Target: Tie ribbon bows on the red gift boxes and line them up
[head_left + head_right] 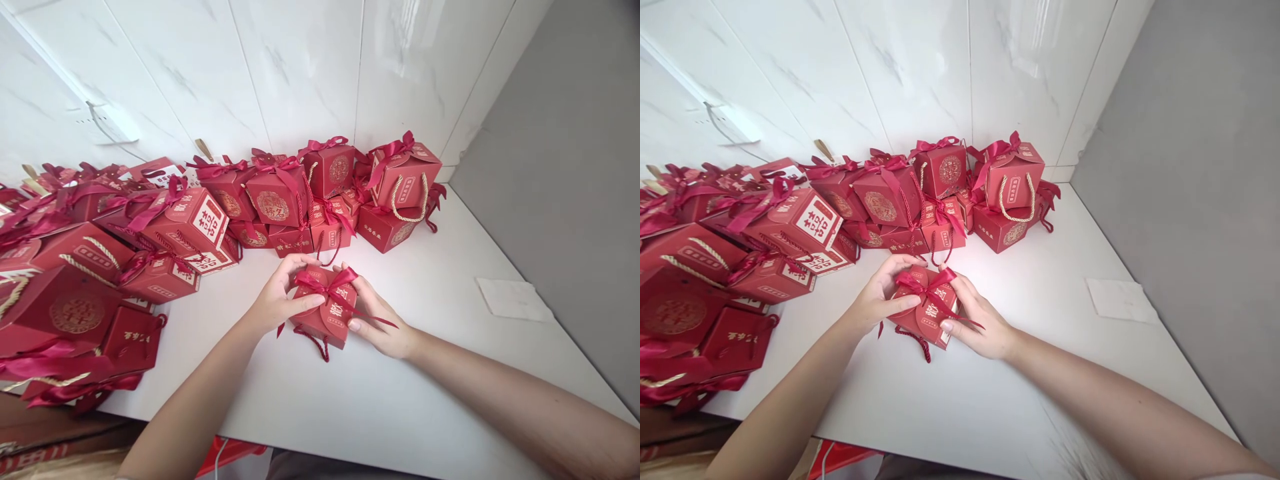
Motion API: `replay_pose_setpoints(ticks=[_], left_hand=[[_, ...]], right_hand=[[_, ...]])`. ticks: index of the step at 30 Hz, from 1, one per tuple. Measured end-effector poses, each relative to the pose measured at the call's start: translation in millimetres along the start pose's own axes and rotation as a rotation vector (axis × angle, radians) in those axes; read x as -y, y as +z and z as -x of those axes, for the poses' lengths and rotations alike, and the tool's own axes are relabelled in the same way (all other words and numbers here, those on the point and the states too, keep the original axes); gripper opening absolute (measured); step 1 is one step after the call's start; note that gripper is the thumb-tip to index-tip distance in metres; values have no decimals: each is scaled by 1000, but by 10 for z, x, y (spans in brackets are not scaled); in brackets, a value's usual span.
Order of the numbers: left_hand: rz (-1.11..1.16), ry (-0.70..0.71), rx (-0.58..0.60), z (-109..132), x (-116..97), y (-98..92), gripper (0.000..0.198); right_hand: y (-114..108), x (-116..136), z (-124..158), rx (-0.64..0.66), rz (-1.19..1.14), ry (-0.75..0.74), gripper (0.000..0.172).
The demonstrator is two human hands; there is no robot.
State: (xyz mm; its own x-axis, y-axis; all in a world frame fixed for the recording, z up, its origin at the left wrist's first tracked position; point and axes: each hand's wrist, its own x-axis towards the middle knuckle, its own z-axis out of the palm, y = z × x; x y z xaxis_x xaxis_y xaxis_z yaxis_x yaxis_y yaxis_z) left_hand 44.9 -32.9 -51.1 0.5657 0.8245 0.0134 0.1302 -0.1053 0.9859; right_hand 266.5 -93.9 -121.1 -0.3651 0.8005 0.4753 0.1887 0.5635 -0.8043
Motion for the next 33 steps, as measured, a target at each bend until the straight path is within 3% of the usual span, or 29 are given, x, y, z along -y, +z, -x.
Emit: replay_pose_setpoints(ticks=[5, 9, 13, 15, 20, 24, 27, 29, 33], left_hand=[[129, -82, 60, 3, 11, -32, 29], [170, -129, 98, -8, 27, -53, 28], [103, -71, 132, -14, 14, -82, 28], [44, -50, 173, -10, -13, -109, 37], [-33, -93, 269, 20, -99, -199, 79], [-68, -174, 326, 39, -91, -280, 84], [-80, -161, 509, 37, -16, -316, 92], [-111, -115, 571, 25, 38, -310, 96], [-201, -20, 453, -8, 74, -266, 93]], right_hand=[[8, -1, 3, -17, -1, 10, 74], [1, 3, 4, 0, 20, 11, 75], [-3, 4, 7, -4, 38, 17, 74], [-2, 5, 10, -1, 40, -1, 73], [6, 14, 22, 15, 24, -23, 77], [9, 18, 25, 12, 2, 3, 76], [7, 18, 21, 2, -9, -3, 75], [4, 19, 17, -3, -22, -15, 76], [-12, 29, 9, -36, 18, -60, 69]])
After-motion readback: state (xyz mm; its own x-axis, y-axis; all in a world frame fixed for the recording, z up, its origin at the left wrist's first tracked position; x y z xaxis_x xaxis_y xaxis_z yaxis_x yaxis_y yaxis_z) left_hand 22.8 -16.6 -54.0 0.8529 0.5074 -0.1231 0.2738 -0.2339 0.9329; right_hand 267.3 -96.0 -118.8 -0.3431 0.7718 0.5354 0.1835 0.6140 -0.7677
